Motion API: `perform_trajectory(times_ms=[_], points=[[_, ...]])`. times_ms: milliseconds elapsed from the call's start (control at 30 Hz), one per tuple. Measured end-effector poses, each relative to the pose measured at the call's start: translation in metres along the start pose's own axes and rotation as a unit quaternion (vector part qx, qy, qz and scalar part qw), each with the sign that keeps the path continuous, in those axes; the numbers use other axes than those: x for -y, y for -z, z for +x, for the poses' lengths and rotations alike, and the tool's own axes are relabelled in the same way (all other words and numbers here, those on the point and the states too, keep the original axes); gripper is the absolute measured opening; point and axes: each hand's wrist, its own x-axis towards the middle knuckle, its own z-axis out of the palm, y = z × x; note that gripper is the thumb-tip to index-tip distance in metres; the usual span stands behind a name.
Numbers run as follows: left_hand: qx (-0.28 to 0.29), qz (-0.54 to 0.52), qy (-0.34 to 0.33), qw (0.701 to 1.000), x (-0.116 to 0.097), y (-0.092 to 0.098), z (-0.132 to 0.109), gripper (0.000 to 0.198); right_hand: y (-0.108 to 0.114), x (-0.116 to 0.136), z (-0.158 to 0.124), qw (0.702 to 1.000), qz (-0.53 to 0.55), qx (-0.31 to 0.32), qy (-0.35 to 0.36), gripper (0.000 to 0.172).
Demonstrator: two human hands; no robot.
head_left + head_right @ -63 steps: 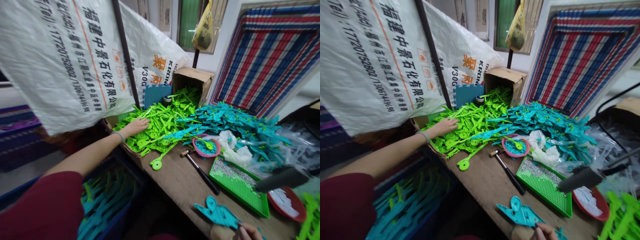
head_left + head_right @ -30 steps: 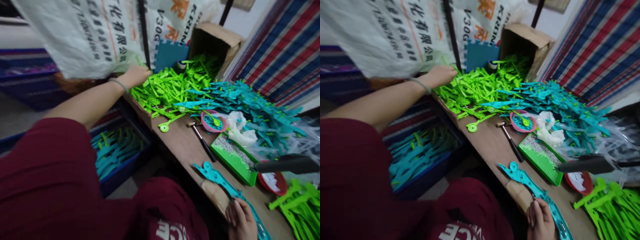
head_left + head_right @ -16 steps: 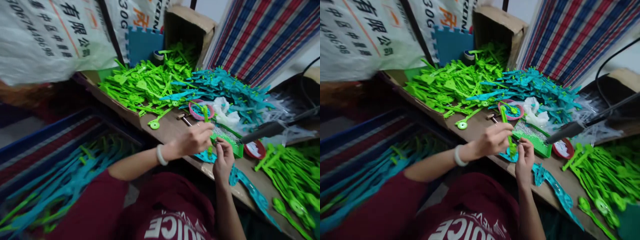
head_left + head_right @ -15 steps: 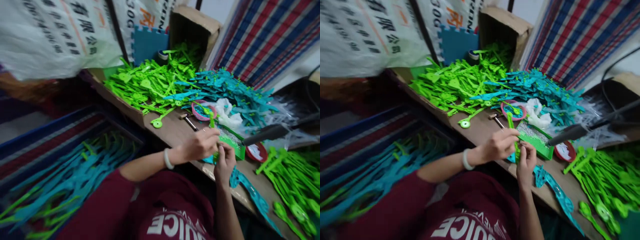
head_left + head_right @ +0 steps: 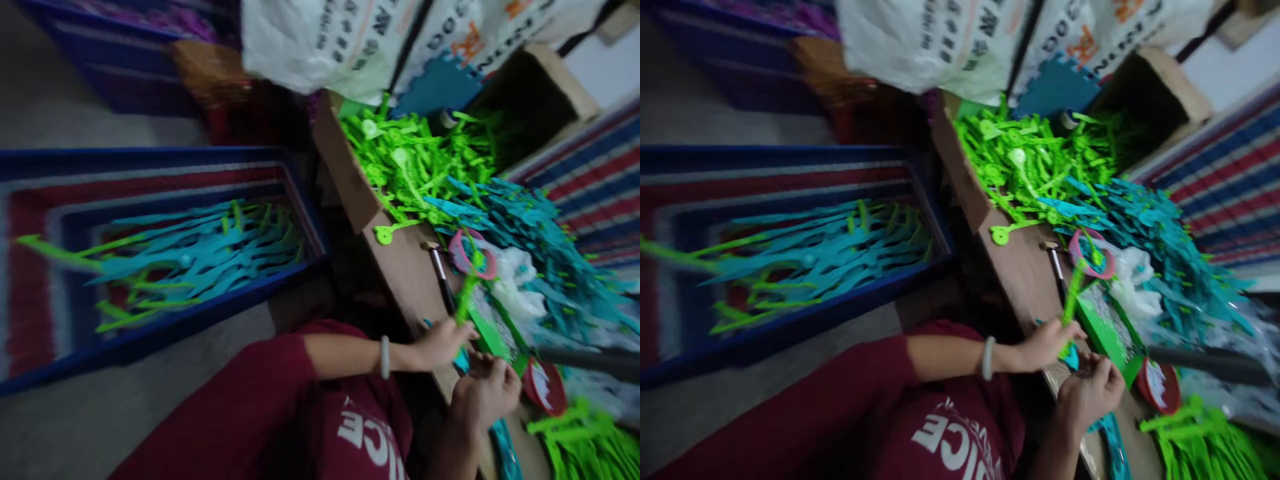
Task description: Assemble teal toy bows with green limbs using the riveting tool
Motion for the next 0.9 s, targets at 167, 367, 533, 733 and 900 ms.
perform_trajectory(times_ms=[167, 367, 533, 733, 900], points=[[0.137, -0.050, 0.174, 0.974, -0.023, 0.045, -0.020, 0.054, 0.017, 0.031, -0.001, 0.980, 0.013, 0.109, -0.164, 0.031], [0.185, 0.023, 0.199, 0.962, -0.023, 0.040, -0.039, 0.038, 0.028, 0.045, -0.001, 0.920, -0.084, 0.315, -0.219, 0.030], [0.162, 0.082, 0.163, 0.970, -0.017, 0.029, -0.038, 0.032, 0.030, 0.041, -0.009, 0.927, 0.057, 0.250, -0.274, 0.036], [0.135, 0.150, 0.124, 0.972, -0.008, 0.020, -0.037, 0.047, 0.017, 0.033, -0.022, 0.922, 0.102, 0.215, -0.305, 0.045], [0.047, 0.128, 0.138, 0.981, 0.008, 0.020, -0.039, 0.048, 0.016, 0.030, -0.020, 0.920, 0.123, 0.189, -0.320, 0.049]])
